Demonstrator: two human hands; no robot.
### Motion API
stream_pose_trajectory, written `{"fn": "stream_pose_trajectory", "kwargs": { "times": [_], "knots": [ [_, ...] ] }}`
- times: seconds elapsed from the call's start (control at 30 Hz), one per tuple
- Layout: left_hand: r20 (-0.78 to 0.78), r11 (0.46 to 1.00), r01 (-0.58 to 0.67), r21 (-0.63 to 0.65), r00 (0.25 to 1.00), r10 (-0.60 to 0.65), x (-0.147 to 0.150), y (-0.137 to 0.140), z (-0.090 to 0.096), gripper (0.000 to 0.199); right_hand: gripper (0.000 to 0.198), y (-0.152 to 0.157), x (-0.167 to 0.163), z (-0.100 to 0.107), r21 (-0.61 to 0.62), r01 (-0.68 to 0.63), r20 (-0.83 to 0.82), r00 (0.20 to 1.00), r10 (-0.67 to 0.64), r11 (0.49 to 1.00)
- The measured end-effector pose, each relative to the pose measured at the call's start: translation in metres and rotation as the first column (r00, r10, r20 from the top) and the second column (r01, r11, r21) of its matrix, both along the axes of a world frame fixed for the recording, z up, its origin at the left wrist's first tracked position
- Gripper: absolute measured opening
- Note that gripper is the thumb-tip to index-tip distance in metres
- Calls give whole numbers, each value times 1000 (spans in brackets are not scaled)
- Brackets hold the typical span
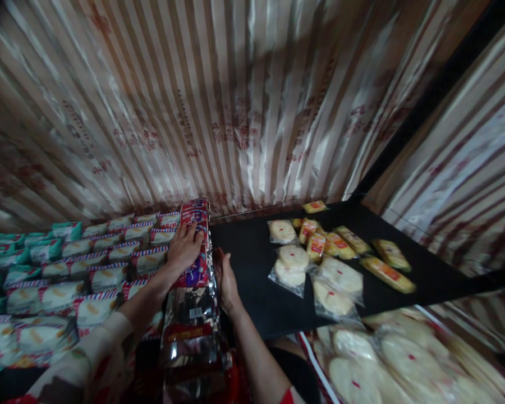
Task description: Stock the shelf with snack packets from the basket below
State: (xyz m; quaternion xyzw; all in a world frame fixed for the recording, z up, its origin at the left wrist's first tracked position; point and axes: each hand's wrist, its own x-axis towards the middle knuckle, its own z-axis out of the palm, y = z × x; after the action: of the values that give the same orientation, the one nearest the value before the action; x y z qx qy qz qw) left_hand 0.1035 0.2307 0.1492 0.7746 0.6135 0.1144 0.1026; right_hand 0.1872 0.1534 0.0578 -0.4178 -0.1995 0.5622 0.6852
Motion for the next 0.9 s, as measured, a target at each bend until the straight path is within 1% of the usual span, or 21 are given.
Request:
{"fn": "stream_pose_trajectory", "kwargs": {
  "times": [0.2,0.33,0.43,0.5,0.6,0.67,0.77,0.83,0.9],
  "knots": [
    [-28,1000,-22,-1,999,22,2,-1,1,52,78,-2,-3,10,5,-74,87,993,74,997],
    [-35,1000,-12,27,999,13,1,-2,0,52,77,-1,-2,10,10,-75,62,995,74,997],
    [-42,999,-10,34,999,11,0,-2,0,52,76,-1,-1,6,26,-46,52,998,44,999],
    [-47,999,-7,34,999,8,-1,-1,1,51,72,-3,1,3,35,-27,116,993,23,999],
    [-46,1000,-11,29,999,13,-2,-1,2,52,64,-7,6,2,50,-15,259,966,2,999],
    [-47,1000,-19,25,999,20,-2,-1,3,52,61,-11,9,7,80,-13,312,950,-12,997],
    [-58,1000,-18,4,998,18,-3,0,6,53,61,-14,11,20,147,-23,328,944,-26,989],
    [-60,1000,-14,-14,998,13,-3,0,7,55,62,-15,9,27,173,-52,323,946,-7,984],
    [-64,1000,-11,-20,998,10,-3,1,7,57,62,-15,6,32,170,-83,313,949,26,982]
  ]
}}
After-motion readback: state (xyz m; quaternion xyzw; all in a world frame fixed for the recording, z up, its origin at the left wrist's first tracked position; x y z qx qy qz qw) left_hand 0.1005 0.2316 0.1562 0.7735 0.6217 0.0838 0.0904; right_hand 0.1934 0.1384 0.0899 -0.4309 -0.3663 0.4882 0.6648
